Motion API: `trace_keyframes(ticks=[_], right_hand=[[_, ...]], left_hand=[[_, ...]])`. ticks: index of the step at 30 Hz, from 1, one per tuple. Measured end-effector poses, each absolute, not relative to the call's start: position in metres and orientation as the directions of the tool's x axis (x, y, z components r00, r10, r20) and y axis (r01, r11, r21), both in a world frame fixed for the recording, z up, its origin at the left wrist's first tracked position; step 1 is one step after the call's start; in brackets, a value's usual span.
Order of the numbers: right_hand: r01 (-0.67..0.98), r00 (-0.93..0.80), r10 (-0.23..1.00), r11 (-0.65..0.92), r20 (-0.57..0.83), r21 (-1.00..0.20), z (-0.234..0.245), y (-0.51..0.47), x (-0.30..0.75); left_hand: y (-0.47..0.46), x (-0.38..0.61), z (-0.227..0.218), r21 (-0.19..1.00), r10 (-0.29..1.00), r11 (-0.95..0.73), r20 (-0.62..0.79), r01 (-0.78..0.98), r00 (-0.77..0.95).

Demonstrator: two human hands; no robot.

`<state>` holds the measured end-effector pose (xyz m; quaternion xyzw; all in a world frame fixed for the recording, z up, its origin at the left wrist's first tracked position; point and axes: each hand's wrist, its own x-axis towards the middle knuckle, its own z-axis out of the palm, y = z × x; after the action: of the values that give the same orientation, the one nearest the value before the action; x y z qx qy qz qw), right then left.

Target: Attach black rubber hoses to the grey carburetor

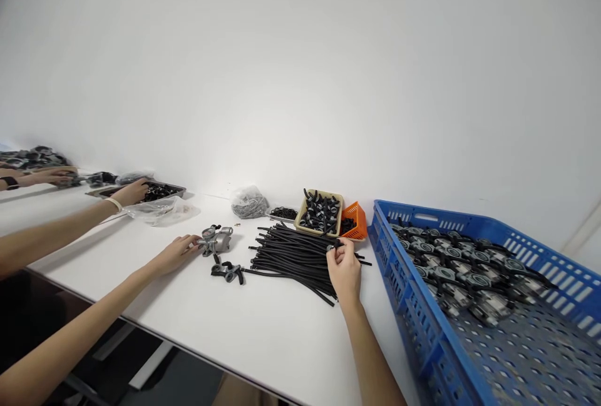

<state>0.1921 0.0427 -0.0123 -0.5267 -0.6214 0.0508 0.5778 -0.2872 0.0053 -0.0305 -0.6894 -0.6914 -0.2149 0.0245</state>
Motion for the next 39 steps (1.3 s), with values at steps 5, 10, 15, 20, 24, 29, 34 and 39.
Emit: trace_keyframes(ticks=[5, 10, 15, 20, 24, 29, 34, 39], right_hand=[[0.612, 0.208, 0.709, 0.443, 0.674, -0.655, -0.011, 0.041, 0.192], [0.611, 0.202, 0.701, 0.455, 0.684, -0.648, -0.011, 0.042, 0.193], [0.607, 0.179, 0.721, 0.454, 0.669, -0.652, -0.012, 0.042, 0.192], [0.587, 0.172, 0.736, 0.457, 0.654, -0.669, -0.009, 0.038, 0.189], [0.565, 0.142, 0.740, 0.485, 0.658, -0.668, -0.007, 0.035, 0.185], [0.436, 0.151, 0.762, 0.521, 0.630, -0.734, -0.009, 0.037, 0.184], [0.143, 0.141, 0.846, 0.497, 0.515, -0.856, -0.005, 0.039, 0.184], [-0.139, -0.063, 0.944, 0.314, 0.325, -0.939, 0.002, 0.038, 0.184]], left_hand=[[0.004, -0.286, -0.028, 0.172, 0.942, -0.078, 0.335, 0.982, 0.016], [-0.006, -0.277, -0.018, 0.060, 0.925, -0.094, 0.375, 0.994, 0.065], [-0.017, -0.270, 0.016, -0.042, 0.895, -0.105, 0.431, 0.994, 0.113], [-0.037, -0.247, 0.058, -0.232, 0.837, -0.224, 0.452, 0.947, 0.308], [-0.057, -0.195, 0.071, -0.215, 0.785, -0.377, 0.443, 0.901, 0.434], [-0.062, -0.107, 0.058, -0.325, 0.560, -0.608, 0.472, 0.725, 0.681], [-0.045, -0.047, 0.041, -0.450, 0.329, -0.687, 0.508, 0.571, 0.796], [-0.019, -0.023, 0.032, -0.465, 0.282, -0.696, 0.524, 0.548, 0.803]])
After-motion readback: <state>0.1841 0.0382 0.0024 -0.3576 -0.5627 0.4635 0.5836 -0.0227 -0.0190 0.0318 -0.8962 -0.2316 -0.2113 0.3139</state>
